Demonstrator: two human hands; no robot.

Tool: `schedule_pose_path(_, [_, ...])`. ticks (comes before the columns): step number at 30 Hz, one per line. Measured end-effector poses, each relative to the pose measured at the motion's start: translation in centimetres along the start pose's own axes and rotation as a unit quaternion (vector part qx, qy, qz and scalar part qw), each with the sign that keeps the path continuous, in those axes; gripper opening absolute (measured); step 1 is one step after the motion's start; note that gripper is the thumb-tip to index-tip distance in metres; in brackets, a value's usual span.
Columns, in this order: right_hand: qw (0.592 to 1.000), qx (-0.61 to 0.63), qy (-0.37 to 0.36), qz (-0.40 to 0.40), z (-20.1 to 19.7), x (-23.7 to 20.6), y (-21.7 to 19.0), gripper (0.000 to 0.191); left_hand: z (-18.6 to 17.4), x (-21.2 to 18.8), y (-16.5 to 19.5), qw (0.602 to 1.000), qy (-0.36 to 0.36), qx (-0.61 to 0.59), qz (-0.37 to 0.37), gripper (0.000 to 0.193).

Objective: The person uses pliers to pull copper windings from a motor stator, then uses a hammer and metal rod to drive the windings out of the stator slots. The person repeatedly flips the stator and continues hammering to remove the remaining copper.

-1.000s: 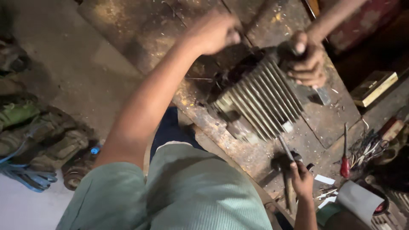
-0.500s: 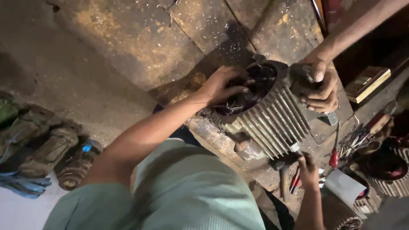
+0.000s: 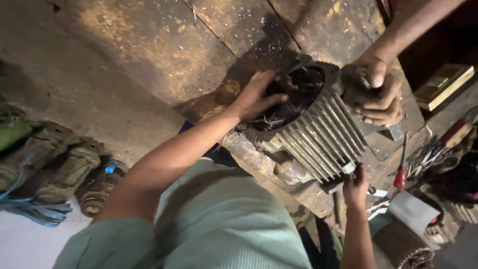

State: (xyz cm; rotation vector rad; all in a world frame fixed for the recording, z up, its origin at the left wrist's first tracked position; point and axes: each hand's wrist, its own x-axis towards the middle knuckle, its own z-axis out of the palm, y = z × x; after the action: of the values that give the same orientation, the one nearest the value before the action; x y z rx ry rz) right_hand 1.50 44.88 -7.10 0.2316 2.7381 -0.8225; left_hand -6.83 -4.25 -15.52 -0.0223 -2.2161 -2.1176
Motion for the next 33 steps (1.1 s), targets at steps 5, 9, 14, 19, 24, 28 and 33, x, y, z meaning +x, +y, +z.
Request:
schedule_pose_path(5, [1.0, -0.001, -0.02, -0.002, 0.7, -2.9, -1.7, 0.031, 0.8, -0.3, -1.1, 0.997, 0.04, 0.039, 0.046, 0.063])
schedule_pose_path(9, [0.982, -0.181, 0.057, -0.014, 0.2, -3.7, -4.5, 0.026, -1.3, 0.8, 0.9, 0.992, -0.005, 0.121, 0.041, 0.057])
schedule_pose_path(14, [0.951, -0.232, 0.161, -0.129, 0.1, -4.6, -6.5, 0.019, -6.6, 2.5, 11.1, 0.972, -0.046, 0.174, -0.152, 0.031])
schedule_pose_path(19, [0.942, -0.25, 0.2, -0.105, -0.3, -6.4, -7.4, 0.022, -4.1, 1.6, 23.2, 0.958, 0.061, 0.241, 0.142, 0.017])
schedule_pose_path(24, [0.935, -0.249, 0.23, -0.108, -1.1, -8.2, -9.1, 0.024, 7.6, 0.1, 25.9, 0.822, -0.22, 0.309, 0.425, 0.018])
schedule_pose_path(28, [0.93, -0.241, 0.256, -0.107, -1.9, -9.6, -10.5, 0.021, 15.8, 0.9, 22.7, 0.696, -0.336, 0.474, 0.422, 0.019])
schedule_pose_path(33, [0.925, -0.204, 0.292, -0.13, -3.1, -10.4, -12.5, 0.022, 19.4, 2.2, 19.5, 0.582, -0.466, 0.6, 0.291, 0.023])
